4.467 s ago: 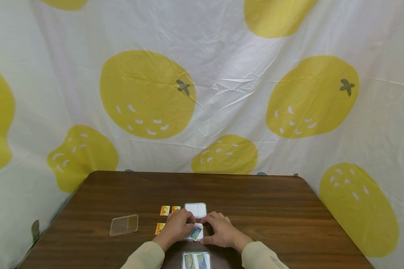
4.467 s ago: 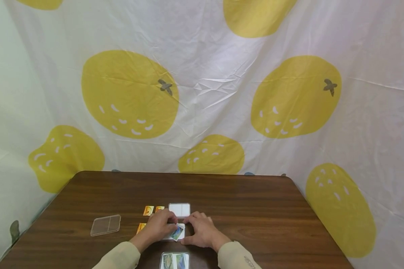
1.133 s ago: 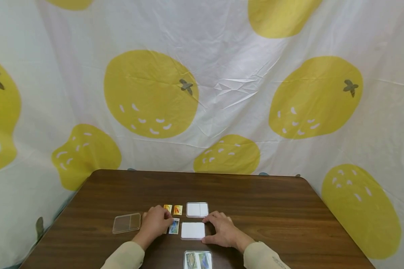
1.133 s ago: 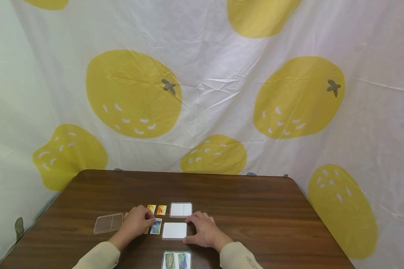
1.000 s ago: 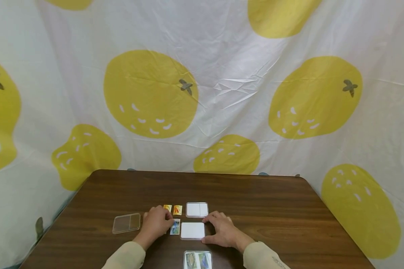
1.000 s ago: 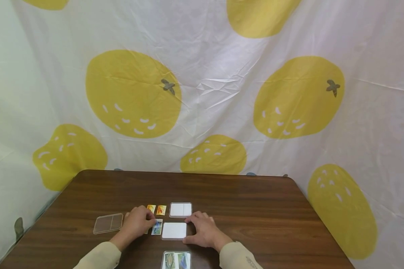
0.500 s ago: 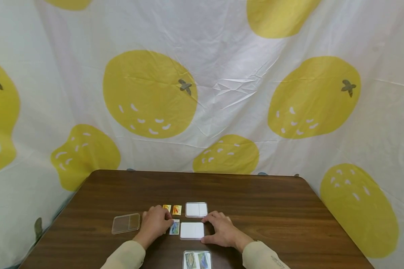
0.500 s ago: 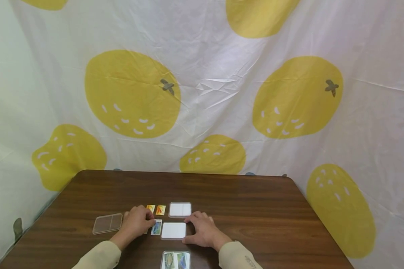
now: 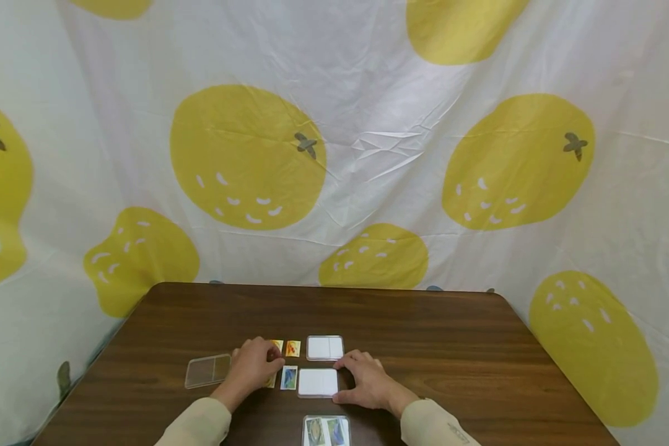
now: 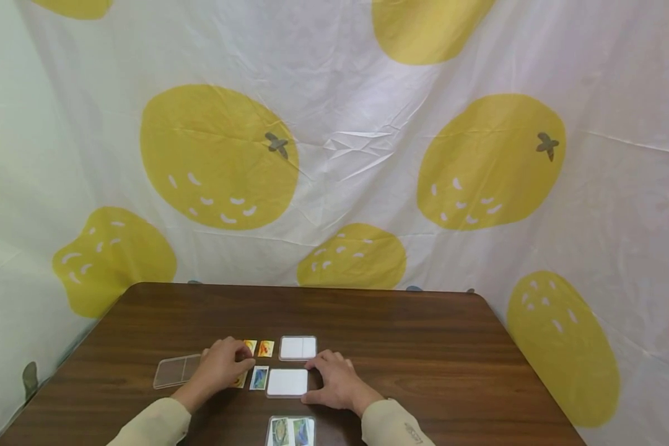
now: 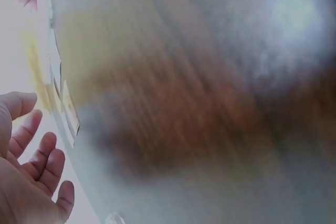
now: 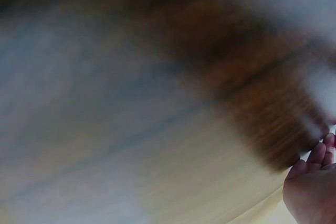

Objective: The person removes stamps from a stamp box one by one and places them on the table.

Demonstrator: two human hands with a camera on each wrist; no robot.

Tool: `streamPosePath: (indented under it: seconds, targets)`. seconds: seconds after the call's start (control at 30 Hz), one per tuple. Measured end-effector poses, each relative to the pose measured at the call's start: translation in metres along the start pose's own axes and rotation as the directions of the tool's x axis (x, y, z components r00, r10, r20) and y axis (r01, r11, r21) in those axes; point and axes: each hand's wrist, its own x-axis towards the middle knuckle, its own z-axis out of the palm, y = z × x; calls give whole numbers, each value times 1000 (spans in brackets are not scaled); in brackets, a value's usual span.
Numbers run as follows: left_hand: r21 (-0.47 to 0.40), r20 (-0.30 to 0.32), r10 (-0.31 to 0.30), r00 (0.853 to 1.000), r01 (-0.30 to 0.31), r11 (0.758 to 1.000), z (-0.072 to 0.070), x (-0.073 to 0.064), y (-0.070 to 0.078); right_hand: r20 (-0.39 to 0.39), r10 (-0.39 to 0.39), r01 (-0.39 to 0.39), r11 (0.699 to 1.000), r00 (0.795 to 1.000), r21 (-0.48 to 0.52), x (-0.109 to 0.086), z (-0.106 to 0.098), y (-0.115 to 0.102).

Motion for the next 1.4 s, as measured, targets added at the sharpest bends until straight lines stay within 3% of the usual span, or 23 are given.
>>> streamPosePath:
  seconds: [0.3,0.53,0.77,0.97,1.23,1.4]
  targets:
    - [-88,26,31,999,-29,996,-15,-1,-10,7,17,-17,1000,1000,-12,2,1,1]
    - [-104,23,49,999,-46,993,-33,-4,-25,7,18,-18,1000,1000,-11,1,1,0]
    - [-117,34,77,996,-72,991,-46,-12,-39,4,20,-20,1000,1000,-14,0,1,1]
    - [-124,38,65,997,-60,990,-55,-22,-51,6,14,-14,1000,1000,-15,0,1,0]
    - [-89,25,32,999,-29,996,-70,-27,-75,-6,4,-4,1000,1000,-10,-2,-1,0]
    - [-80,-12,49,999,-50,996,-76,-31,-94,-3,13,-13,1000,1000,-2,-2,0,0]
